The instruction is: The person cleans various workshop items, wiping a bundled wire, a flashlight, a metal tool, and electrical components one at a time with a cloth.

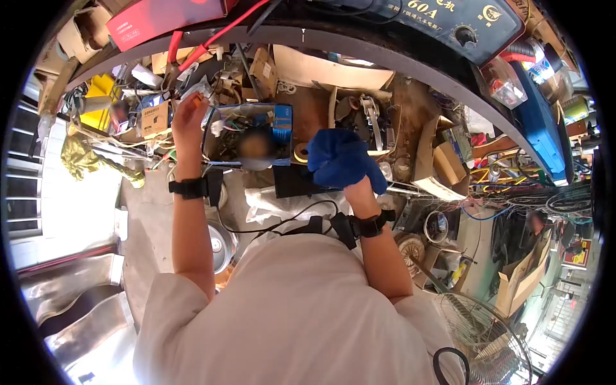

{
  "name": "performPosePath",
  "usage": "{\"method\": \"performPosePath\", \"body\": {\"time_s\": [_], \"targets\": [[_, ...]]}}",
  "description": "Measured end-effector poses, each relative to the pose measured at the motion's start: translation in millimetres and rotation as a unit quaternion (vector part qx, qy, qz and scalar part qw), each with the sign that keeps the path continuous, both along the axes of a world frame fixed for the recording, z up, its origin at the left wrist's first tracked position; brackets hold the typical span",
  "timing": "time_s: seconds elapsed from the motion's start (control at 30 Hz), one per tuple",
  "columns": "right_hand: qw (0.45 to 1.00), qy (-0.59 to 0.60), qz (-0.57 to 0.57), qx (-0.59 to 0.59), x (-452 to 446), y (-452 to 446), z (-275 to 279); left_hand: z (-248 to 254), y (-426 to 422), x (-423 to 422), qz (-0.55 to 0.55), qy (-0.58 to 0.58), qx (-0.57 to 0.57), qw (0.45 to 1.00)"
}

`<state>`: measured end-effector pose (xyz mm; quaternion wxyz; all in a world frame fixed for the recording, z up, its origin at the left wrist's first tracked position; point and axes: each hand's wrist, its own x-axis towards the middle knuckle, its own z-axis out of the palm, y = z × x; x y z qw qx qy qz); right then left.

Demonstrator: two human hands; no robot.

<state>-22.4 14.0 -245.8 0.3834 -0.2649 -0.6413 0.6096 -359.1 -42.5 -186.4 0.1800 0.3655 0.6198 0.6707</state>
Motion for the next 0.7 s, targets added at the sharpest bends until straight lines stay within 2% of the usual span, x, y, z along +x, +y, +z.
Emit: {"method": "performPosePath", "body": {"time_s": [0.03, 0.07, 0.1, 0.13, 0.2, 0.27, 0.33, 0.4, 0.43, 0.47, 0.5, 0.6, 0.7], "targets": [[0.997, -0.063, -0.021, 0.049, -1, 1, 4, 6, -1, 12, -0.004, 0.006, 0.013, 1.000], [0.960, -0.225, -0.009, 0.167, 3, 7, 13, 11, -1, 25, -0.007, 0.011, 0.026, 1.000], [0.943, -0.267, 0.002, 0.198, 2, 9, 21, 16, 0, 39, -0.023, -0.010, 0.047, 0.999], [0.923, -0.307, 0.012, 0.231, 1, 10, 30, 20, 1, 54, -0.021, 0.016, 0.045, 0.999], [0.973, -0.172, 0.036, 0.149, -3, 10, 34, 28, 3, 82, -0.018, 0.067, 0.043, 0.997], [0.990, -0.060, 0.081, 0.096, -2, 7, 40, 38, 2, 120, -0.025, 0.144, -0.039, 0.988], [0.988, -0.038, 0.059, 0.140, -2, 3, 38, 40, -3, 157, -0.105, 0.246, -0.048, 0.962], [0.959, -0.091, -0.042, 0.265, -12, 0, 30, 23, -3, 177, -0.170, 0.346, 0.008, 0.923], [0.998, -0.009, -0.044, 0.042, -14, -1, 30, 17, -5, 180, -0.177, 0.357, -0.010, 0.917], [0.979, 0.073, -0.045, -0.185, -16, -4, 32, 13, -8, 182, -0.186, 0.367, -0.029, 0.911], [0.902, 0.148, -0.044, -0.402, -16, -6, 32, 10, -10, 185, -0.195, 0.375, -0.049, 0.905], [0.915, 0.121, -0.053, -0.381, -19, -5, 10, 9, -19, 181, -0.220, 0.407, -0.060, 0.885], [0.964, -0.072, -0.119, -0.224, -32, -1, -2, 3, -26, 175, -0.179, 0.372, -0.031, 0.910]]}}
